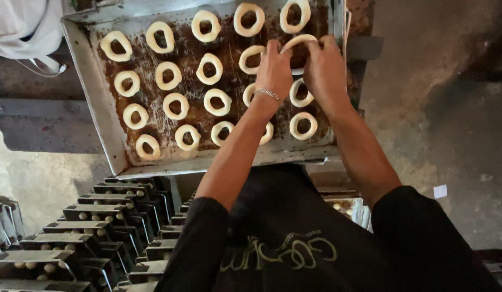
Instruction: The person takes rounded dough balls from a baking tray, rolls and stretches each piece by hand into a rope, and joins the ends into rings, placing the shaped donut rings back onto the tray. They work through the tray one piece at a time and briefly reposition trays of dough.
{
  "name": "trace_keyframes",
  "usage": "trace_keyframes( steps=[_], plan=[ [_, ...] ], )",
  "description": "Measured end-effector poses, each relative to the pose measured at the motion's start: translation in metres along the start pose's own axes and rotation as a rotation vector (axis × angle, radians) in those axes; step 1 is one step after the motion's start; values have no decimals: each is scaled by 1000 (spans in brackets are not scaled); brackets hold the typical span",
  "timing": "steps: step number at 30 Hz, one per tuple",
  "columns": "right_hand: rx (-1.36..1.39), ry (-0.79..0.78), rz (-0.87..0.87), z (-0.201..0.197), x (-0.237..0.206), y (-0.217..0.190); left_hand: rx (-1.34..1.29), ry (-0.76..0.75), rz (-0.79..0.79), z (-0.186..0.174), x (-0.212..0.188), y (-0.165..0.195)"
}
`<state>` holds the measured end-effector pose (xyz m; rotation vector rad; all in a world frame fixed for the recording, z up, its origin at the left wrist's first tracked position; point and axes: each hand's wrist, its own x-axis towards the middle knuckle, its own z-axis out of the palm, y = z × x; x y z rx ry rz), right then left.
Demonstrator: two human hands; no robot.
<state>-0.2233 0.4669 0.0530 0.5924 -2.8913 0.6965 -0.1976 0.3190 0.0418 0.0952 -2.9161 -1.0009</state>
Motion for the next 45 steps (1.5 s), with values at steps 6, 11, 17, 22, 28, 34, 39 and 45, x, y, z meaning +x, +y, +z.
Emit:
trace_keyframes(
  steps=[6, 11, 17, 22, 28, 34, 39, 45],
  plan=[
    [58, -142, 136, -28, -45, -7, -96, 59, 162, -28, -41, -4],
    [-68, -211, 243, -19, -83, -27, -173, -84, 182, -64, -76, -10],
    [45, -85, 436, -9, -96, -59, -267, -87, 343, -85, -91, -20],
    [687, -29, 276, -26, -128, -94, -437, -40, 608, -90, -95, -31],
    [1073, -94, 340, -49, -142, -111, -1128, -103, 99, -76, -101, -30],
    [1593, -110, 233, -66, -144, -106, -1012, -33, 9, -69, -86, -26],
    [2121, 159, 189, -61, -136, -62, -922, -360, 365, -64, -82, -19],
    [1055, 76, 345, -26, -122, -4, -1224, -229, 46, -48, -72, -9]
  ],
)
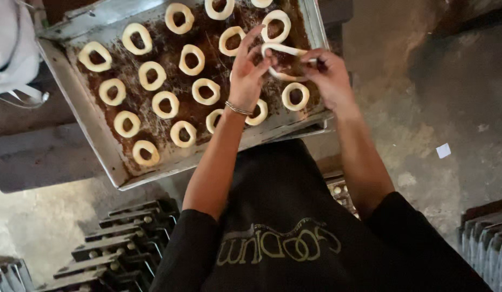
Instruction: The person takes rounded dough balls from a baking tray, rolls and stretches each piece by hand into a rope, and joins the ends into rings, placing the shaped donut rings back onto the tray. They work through the tray one piece at a time and briefly reposition trays of dough.
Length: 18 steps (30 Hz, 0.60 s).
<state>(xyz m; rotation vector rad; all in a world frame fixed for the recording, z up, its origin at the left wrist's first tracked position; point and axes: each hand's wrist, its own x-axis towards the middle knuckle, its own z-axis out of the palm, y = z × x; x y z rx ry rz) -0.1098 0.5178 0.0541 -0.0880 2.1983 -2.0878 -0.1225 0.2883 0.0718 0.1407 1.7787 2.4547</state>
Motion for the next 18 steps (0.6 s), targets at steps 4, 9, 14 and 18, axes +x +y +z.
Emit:
trace_keyframes(
  steps=[4, 9, 14, 18],
  plan=[
    [-683, 14, -197, 5, 9, 9, 781, 3, -143, 5, 6, -18],
    [-1017, -60, -171, 26, 21, -11, 1097, 76, -5, 24, 2, -45],
    [-1056, -147, -152, 26, 25, -42, 1098, 152, 129, 26, -14, -25],
    [-973, -197, -143, 13, 52, -57, 1081, 78, 1, 16, -31, 12]
  ],
)
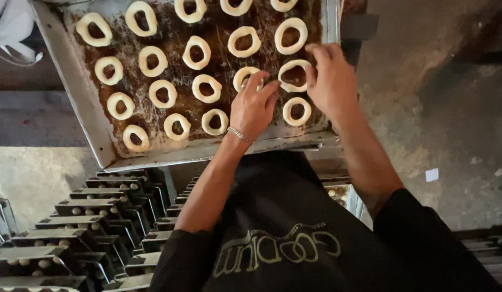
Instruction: The person takes rounded dough balls from a baking tray, rolls and stretches each piece by hand into a rope, and joins the ends into rings, placing the shaped donut rings back onto the tray. They work through the tray one piece at a time and briefly reposition trays of dough.
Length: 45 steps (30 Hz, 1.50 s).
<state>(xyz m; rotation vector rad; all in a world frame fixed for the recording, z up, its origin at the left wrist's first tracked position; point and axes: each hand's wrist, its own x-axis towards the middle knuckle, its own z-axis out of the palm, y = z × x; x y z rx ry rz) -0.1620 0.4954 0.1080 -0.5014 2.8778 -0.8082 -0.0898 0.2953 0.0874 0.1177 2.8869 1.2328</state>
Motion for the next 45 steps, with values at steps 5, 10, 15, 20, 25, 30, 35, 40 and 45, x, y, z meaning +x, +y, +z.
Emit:
trace_keyframes(
  steps=[5, 10, 15, 20, 25, 30, 35, 40, 45],
  plan=[
    [2, -37, -71, 0, 40, -2, 28, 13, 108, -35, -15, 12],
    [-148, -209, -283, 8, 41, -11, -26, 73, -93, -81, -71, 15],
    [-363, -184, -515, 18, 23, -9, 4, 194, -188, -105, -135, 4],
    [-305, -208, -436, 33, 10, -11, 17, 268, -312, -104, -177, 7],
    [-297, -214, -378, 44, 6, -18, -131, 341, -541, -106, -216, 15],
    [-257, -238, -343, 46, 1, -27, -44, 391, -506, -115, -251, 4],
    [-327, -148, -238, 48, -16, -34, -55, 399, -415, -139, -275, -15],
    [-435, -215, -75, 70, -25, -47, -109, 365, -447, -187, -317, -33],
    [-397, -249, 131, 77, -31, -81, -14, 505, -437, -244, -413, -59]
  ],
)
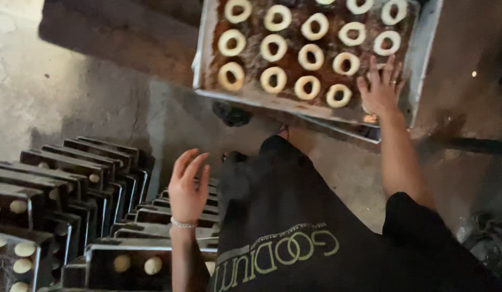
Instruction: The person takes rounded dough balls from a baking tray, rolls and stretches each piece by hand into a rope, and joins the ends into rings, placing the shaped donut rings back onto the tray. They work through the tray one piece at a time and briefly reposition trays of dough.
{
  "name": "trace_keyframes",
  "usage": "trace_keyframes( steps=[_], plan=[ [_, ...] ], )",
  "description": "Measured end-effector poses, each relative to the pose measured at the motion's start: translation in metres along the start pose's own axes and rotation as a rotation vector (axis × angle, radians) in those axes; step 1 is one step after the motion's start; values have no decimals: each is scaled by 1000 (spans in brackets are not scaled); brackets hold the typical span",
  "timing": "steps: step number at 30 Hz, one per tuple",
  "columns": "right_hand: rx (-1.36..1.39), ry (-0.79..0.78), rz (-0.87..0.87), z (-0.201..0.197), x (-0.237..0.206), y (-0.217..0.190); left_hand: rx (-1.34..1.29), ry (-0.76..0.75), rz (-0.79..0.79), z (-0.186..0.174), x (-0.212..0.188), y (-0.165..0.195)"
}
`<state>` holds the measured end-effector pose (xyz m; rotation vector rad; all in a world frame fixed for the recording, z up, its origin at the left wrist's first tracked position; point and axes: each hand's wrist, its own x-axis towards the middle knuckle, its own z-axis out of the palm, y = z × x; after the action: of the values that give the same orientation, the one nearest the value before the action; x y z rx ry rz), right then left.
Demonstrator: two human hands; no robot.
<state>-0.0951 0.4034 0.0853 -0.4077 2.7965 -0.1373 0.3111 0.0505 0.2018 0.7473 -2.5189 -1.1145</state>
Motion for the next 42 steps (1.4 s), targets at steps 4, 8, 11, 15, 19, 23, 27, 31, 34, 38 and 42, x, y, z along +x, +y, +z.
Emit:
trace_keyframes(
  steps=[4, 8, 11, 15, 19, 23, 27, 31, 34, 38, 42],
  plan=[
    [27, 337, -135, -11, -27, -52, 11, 137, -163, -77, -45, -52],
    [354, 724, -558, -3, -64, -174, 148, 394, -188, -137, -101, -99],
    [570, 388, -857, 20, -109, -289, 116, 538, -266, -159, -133, -128],
    [289, -4, -1357, 48, -173, -428, -8, 673, -506, -171, -175, -150],
    [107, -427, -1592, 99, -215, -546, 51, 896, -476, -179, -231, -144],
    [-354, -671, -1551, 167, -244, -651, -24, 1080, -583, -173, -274, -121],
    [114, -1444, -1340, 229, -293, -806, -14, 1264, -908, -158, -290, -105],
    [86, -1736, -884, 275, -355, -1005, 293, 1476, -1112, -127, -275, -119],
    [32, -1516, -770, 298, -392, -1115, 289, 1471, -1267, -88, -238, -149],
    [-165, -1438, -851, 319, -420, -1180, 195, 1417, -1315, -37, -192, -170],
    [-158, -1385, -899, 327, -428, -1190, 178, 1361, -1278, -31, -178, -179]
  ],
)
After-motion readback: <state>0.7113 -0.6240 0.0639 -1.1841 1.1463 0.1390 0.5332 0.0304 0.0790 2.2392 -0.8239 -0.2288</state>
